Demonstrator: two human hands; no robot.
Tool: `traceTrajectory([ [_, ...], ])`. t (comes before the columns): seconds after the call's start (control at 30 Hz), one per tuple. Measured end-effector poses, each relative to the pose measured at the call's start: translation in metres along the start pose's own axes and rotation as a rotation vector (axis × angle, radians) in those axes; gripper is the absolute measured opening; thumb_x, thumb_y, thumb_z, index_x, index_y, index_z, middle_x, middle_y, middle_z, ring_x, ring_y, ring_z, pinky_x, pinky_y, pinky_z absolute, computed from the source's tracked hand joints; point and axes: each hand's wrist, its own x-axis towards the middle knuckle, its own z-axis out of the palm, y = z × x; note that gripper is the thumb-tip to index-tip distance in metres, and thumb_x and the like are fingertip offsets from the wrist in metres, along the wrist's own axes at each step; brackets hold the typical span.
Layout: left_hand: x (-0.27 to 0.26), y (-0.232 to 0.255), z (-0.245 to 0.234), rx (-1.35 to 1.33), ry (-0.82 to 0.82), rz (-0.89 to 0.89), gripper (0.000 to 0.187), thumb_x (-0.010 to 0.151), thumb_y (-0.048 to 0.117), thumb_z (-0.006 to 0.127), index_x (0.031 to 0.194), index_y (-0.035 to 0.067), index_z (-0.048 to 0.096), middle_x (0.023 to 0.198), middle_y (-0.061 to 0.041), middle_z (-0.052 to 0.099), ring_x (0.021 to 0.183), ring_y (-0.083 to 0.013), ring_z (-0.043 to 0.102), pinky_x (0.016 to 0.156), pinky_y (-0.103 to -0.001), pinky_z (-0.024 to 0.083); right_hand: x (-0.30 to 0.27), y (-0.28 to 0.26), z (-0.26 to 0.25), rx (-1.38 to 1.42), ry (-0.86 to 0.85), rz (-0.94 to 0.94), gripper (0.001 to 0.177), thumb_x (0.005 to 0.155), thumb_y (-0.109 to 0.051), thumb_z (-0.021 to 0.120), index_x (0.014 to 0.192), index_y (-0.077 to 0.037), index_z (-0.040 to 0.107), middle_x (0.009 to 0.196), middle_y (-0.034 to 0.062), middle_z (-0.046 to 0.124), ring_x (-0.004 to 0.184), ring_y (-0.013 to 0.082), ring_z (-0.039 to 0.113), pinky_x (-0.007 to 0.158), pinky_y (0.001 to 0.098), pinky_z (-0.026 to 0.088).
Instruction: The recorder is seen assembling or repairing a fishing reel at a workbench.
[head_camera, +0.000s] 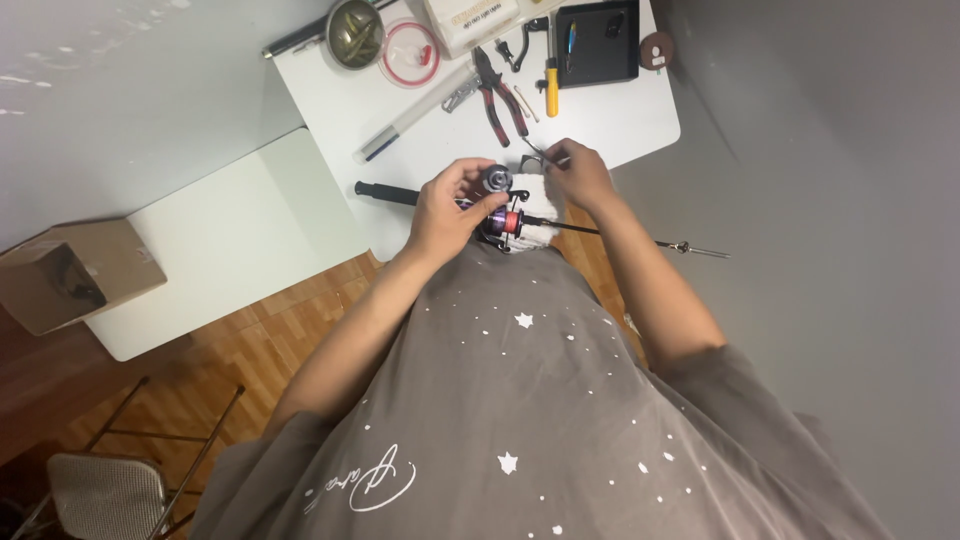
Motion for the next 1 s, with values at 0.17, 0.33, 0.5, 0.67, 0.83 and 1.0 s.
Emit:
traceTrajectory([
  [0.17,-0.004,-0.009,-0.003,-0.143,-0.013,-0.133,0.038,0.095,0.002,0.074,0.131,0.0,0.061,0.094,-0.002,0.071,0.078,-0.0042,0.06,0.072,-0.021,0.052,0.021,0.003,0.013,-0.131,0.023,-0.044,0.02,0.089,-0.012,0.071,0.109,-0.008,0.073,0.1,0.0122,0.076,0.094,0.0275,0.073,0.084,0.0386,0.055],
  [0.33,-0.009,-0.01,-0.013,-0.166,0.005,-0.167,0.037,0.096,-0.002,0.07,0.132,0.0,0.059,0.094,-0.002,0.071,0.074,-0.0034,0.057,0.068,-0.02,0.049,0.04,-0.008,0.012,-0.248,0.102,-0.026,0.014,0.088,-0.016,0.074,0.1,-0.009,0.073,0.091,0.011,0.076,0.089,0.0289,0.073,0.082,0.0399,0.056],
  [0.5,-0.012,-0.011,-0.018,-0.212,0.04,-0.21,0.037,0.096,0.0,0.07,0.131,0.0,0.06,0.093,-0.001,0.072,0.075,-0.0034,0.062,0.069,-0.02,0.05,0.054,-0.019,0.01,-0.294,0.197,-0.018,0.016,0.089,-0.022,0.073,0.101,-0.011,0.073,0.086,0.0093,0.075,0.084,0.0297,0.072,0.077,0.0413,0.055],
  [0.67,-0.013,-0.014,-0.024,-0.148,0.068,-0.186,0.038,0.096,0.002,0.072,0.133,0.001,0.06,0.087,0.0,0.07,0.073,-0.0038,0.057,0.068,-0.02,0.048,0.078,-0.019,0.017,-0.466,0.206,-0.115,0.02,0.09,-0.03,0.073,0.099,-0.012,0.076,0.087,0.011,0.075,0.086,0.0326,0.071,0.076,0.0453,0.054],
  [0.83,-0.015,-0.012,-0.029,-0.094,0.076,-0.188,0.037,0.096,0.003,0.073,0.13,0.002,0.061,0.086,0.001,0.071,0.07,-0.0032,0.056,0.066,-0.02,0.047,0.095,-0.03,0.024,-0.566,0.137,-0.02,0.019,0.09,-0.03,0.07,0.095,-0.013,0.078,0.092,0.0134,0.075,0.088,0.0343,0.071,0.079,0.0462,0.055],
  [1.0,-0.016,-0.008,-0.033,-0.16,0.052,-0.192,0.038,0.095,0.001,0.074,0.13,0.001,0.061,0.087,0.002,0.071,0.072,-0.0019,0.054,0.065,-0.018,0.046,0.104,-0.026,0.027,-0.652,0.106,-0.031,0.023,0.091,-0.025,0.066,0.093,-0.003,0.075,0.093,0.0192,0.073,0.089,0.0381,0.071,0.08,0.048,0.056],
])
